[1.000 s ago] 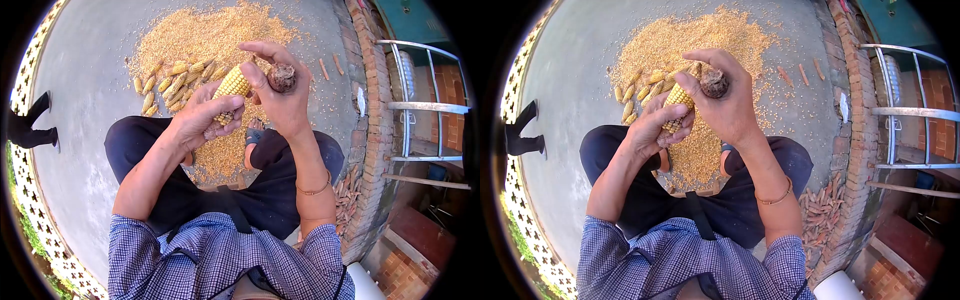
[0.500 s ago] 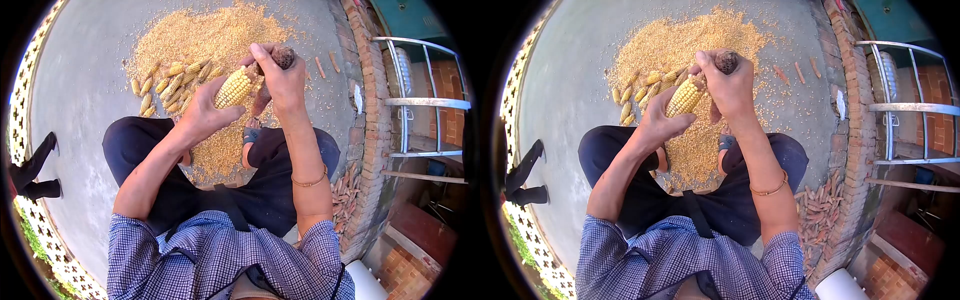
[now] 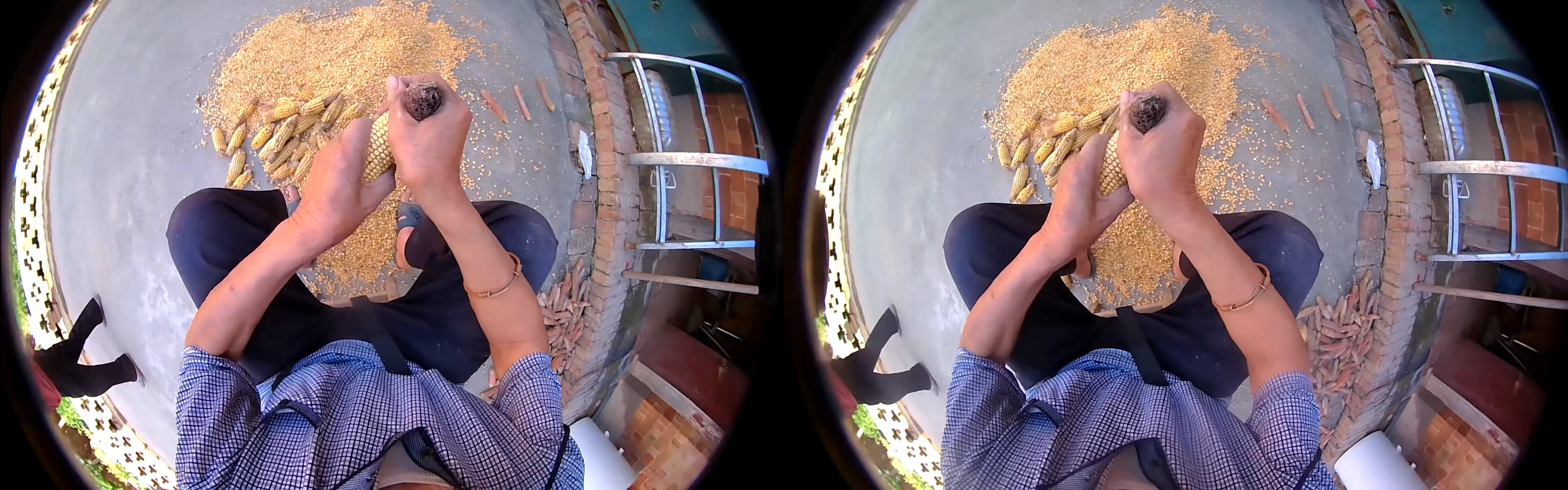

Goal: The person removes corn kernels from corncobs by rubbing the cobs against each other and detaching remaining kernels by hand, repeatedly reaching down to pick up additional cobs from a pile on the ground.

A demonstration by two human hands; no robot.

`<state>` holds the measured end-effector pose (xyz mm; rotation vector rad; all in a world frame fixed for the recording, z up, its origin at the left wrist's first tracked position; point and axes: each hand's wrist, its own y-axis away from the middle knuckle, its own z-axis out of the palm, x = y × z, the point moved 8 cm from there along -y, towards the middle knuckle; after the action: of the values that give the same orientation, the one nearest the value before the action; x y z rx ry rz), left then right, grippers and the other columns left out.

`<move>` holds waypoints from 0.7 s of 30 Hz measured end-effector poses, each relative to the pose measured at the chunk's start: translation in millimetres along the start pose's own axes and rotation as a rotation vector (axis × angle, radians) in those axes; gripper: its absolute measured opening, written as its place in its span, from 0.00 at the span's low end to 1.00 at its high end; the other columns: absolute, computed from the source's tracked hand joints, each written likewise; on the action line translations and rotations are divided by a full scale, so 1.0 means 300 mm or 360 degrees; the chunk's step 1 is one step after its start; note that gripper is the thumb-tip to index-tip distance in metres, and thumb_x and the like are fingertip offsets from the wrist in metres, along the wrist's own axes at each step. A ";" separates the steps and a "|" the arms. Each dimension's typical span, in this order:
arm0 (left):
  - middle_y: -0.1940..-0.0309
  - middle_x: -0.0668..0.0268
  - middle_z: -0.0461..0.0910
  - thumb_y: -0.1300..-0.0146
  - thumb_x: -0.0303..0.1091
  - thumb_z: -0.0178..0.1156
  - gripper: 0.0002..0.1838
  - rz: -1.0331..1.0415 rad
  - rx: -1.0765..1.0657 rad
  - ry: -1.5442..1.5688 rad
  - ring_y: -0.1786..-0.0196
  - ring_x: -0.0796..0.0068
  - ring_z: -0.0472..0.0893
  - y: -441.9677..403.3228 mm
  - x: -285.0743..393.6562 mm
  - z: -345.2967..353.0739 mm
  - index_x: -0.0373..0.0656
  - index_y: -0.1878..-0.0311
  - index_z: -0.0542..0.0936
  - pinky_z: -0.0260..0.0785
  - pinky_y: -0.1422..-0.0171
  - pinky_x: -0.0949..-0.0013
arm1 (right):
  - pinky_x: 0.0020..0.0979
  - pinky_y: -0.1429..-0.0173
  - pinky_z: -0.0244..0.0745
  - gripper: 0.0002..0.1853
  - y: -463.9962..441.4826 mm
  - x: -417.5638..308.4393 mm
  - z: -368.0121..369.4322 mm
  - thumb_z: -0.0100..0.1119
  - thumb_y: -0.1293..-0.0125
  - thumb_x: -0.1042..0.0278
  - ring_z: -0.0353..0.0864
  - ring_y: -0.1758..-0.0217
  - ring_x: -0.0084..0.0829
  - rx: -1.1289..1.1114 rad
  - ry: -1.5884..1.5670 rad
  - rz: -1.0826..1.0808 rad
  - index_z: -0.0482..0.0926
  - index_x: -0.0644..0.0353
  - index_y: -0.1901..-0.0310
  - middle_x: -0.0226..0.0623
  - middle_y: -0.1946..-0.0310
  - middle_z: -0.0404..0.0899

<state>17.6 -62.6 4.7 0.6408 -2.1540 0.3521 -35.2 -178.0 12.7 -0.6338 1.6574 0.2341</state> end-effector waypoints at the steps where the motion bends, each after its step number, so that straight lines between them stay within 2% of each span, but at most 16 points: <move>1: 0.67 0.54 0.80 0.47 0.29 0.68 0.21 -0.0018 -0.0026 0.0075 0.62 0.60 0.80 -0.005 -0.009 -0.010 0.31 0.52 0.73 0.71 0.55 0.60 | 0.29 0.67 0.74 0.09 -0.007 -0.013 0.007 0.67 0.37 0.69 0.80 0.73 0.22 -0.0075 -0.0090 -0.0016 0.79 0.66 0.70 0.36 0.77 0.82; 4: 0.70 0.65 0.78 0.45 0.29 0.67 0.22 0.0217 0.0124 0.0541 0.69 0.70 0.78 -0.022 0.017 -0.033 0.31 0.49 0.74 0.71 0.62 0.66 | 0.28 0.65 0.74 0.10 -0.026 0.027 0.012 0.66 0.35 0.66 0.80 0.72 0.21 -0.0317 -0.0423 0.0450 0.82 0.66 0.66 0.32 0.76 0.83; 5: 0.73 0.72 0.75 0.44 0.28 0.65 0.22 -0.0128 -0.0146 0.0840 0.74 0.81 0.74 -0.013 -0.019 0.004 0.32 0.46 0.74 0.67 0.70 0.74 | 0.27 0.62 0.75 0.11 -0.026 0.033 0.007 0.64 0.33 0.64 0.80 0.69 0.22 -0.0373 -0.0588 0.0557 0.83 0.65 0.62 0.33 0.72 0.84; 8: 0.76 0.72 0.73 0.43 0.28 0.64 0.22 -0.0503 -0.0316 0.1374 0.77 0.88 0.71 0.007 -0.050 0.032 0.34 0.45 0.73 0.61 0.75 0.81 | 0.28 0.59 0.76 0.12 -0.042 0.017 -0.008 0.65 0.34 0.63 0.81 0.65 0.23 -0.0428 -0.0712 0.0427 0.83 0.65 0.58 0.35 0.67 0.84; 9: 0.78 0.72 0.72 0.43 0.26 0.65 0.23 -0.0588 -0.0324 0.1428 0.78 0.89 0.70 0.012 -0.052 0.030 0.34 0.45 0.72 0.59 0.76 0.81 | 0.28 0.54 0.76 0.19 -0.028 0.030 -0.010 0.68 0.35 0.60 0.81 0.59 0.25 -0.0455 -0.0659 0.0508 0.80 0.66 0.50 0.38 0.58 0.83; 12: 0.75 0.70 0.75 0.42 0.28 0.66 0.22 -0.0624 -0.0359 0.1296 0.74 0.83 0.74 0.006 -0.040 0.011 0.33 0.46 0.72 0.66 0.72 0.76 | 0.32 0.50 0.76 0.26 -0.001 -0.044 0.025 0.71 0.38 0.58 0.79 0.55 0.28 -0.0576 -0.0191 -0.0046 0.76 0.66 0.45 0.39 0.54 0.78; 13: 0.74 0.67 0.76 0.43 0.28 0.66 0.21 -0.0281 -0.0147 0.1078 0.74 0.78 0.75 -0.019 -0.039 -0.004 0.31 0.48 0.71 0.67 0.71 0.72 | 0.35 0.51 0.75 0.25 0.020 -0.082 0.041 0.71 0.40 0.60 0.80 0.54 0.34 -0.0591 0.0044 -0.0270 0.74 0.64 0.45 0.43 0.55 0.75; 15: 0.73 0.60 0.78 0.45 0.28 0.67 0.21 0.0387 0.0250 0.0614 0.73 0.67 0.78 -0.027 -0.008 -0.002 0.28 0.52 0.71 0.71 0.68 0.64 | 0.37 0.51 0.75 0.22 0.049 -0.092 0.051 0.70 0.40 0.63 0.80 0.55 0.38 -0.0426 0.0319 -0.0422 0.74 0.63 0.48 0.44 0.57 0.74; 16: 0.73 0.56 0.78 0.46 0.28 0.67 0.22 0.0336 0.0213 0.0418 0.71 0.62 0.79 -0.019 -0.020 0.010 0.28 0.51 0.70 0.71 0.66 0.61 | 0.38 0.51 0.74 0.20 0.060 -0.102 0.056 0.70 0.40 0.64 0.80 0.55 0.40 -0.0343 0.0459 -0.0505 0.74 0.62 0.50 0.45 0.58 0.74; 17: 0.72 0.53 0.78 0.47 0.28 0.67 0.23 0.0294 0.0174 0.0228 0.69 0.56 0.79 -0.007 -0.025 0.016 0.28 0.51 0.70 0.72 0.64 0.58 | 0.36 0.57 0.74 0.13 0.043 -0.075 0.042 0.68 0.39 0.66 0.82 0.60 0.43 -0.0223 0.0361 -0.0345 0.76 0.62 0.58 0.44 0.64 0.78; 18: 0.72 0.49 0.78 0.48 0.28 0.66 0.24 0.0248 0.0129 0.0036 0.67 0.51 0.80 0.006 -0.016 0.016 0.28 0.50 0.69 0.72 0.61 0.55 | 0.36 0.59 0.74 0.12 0.024 -0.059 0.023 0.68 0.39 0.67 0.82 0.63 0.42 -0.0148 0.0343 -0.0227 0.76 0.62 0.61 0.44 0.67 0.79; 19: 0.71 0.44 0.76 0.51 0.28 0.67 0.28 0.0151 0.0112 0.0045 0.66 0.46 0.79 0.014 0.010 0.025 0.30 0.48 0.68 0.71 0.61 0.54 | 0.35 0.61 0.74 0.11 0.011 -0.047 0.007 0.68 0.39 0.67 0.82 0.66 0.42 -0.0080 0.0323 -0.0103 0.77 0.63 0.63 0.43 0.70 0.79; 20: 0.68 0.45 0.78 0.50 0.28 0.67 0.28 0.0101 0.0050 0.0093 0.63 0.48 0.80 0.007 0.008 0.022 0.29 0.46 0.69 0.71 0.57 0.55 | 0.34 0.63 0.74 0.10 -0.013 -0.035 -0.008 0.68 0.39 0.67 0.83 0.69 0.41 -0.0006 0.0301 0.0000 0.77 0.63 0.65 0.42 0.73 0.80; 21: 0.64 0.45 0.79 0.50 0.27 0.67 0.29 0.0052 -0.0003 0.0142 0.59 0.51 0.81 -0.004 -0.002 0.012 0.29 0.45 0.69 0.71 0.53 0.56 | 0.33 0.68 0.74 0.10 -0.022 -0.040 -0.003 0.69 0.39 0.67 0.82 0.76 0.35 0.0074 0.0190 -0.0162 0.79 0.63 0.68 0.39 0.78 0.80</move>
<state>16.2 -65.1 2.1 0.5785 -2.0815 0.3890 -31.6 -180.5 25.8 -0.7059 1.7346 0.0853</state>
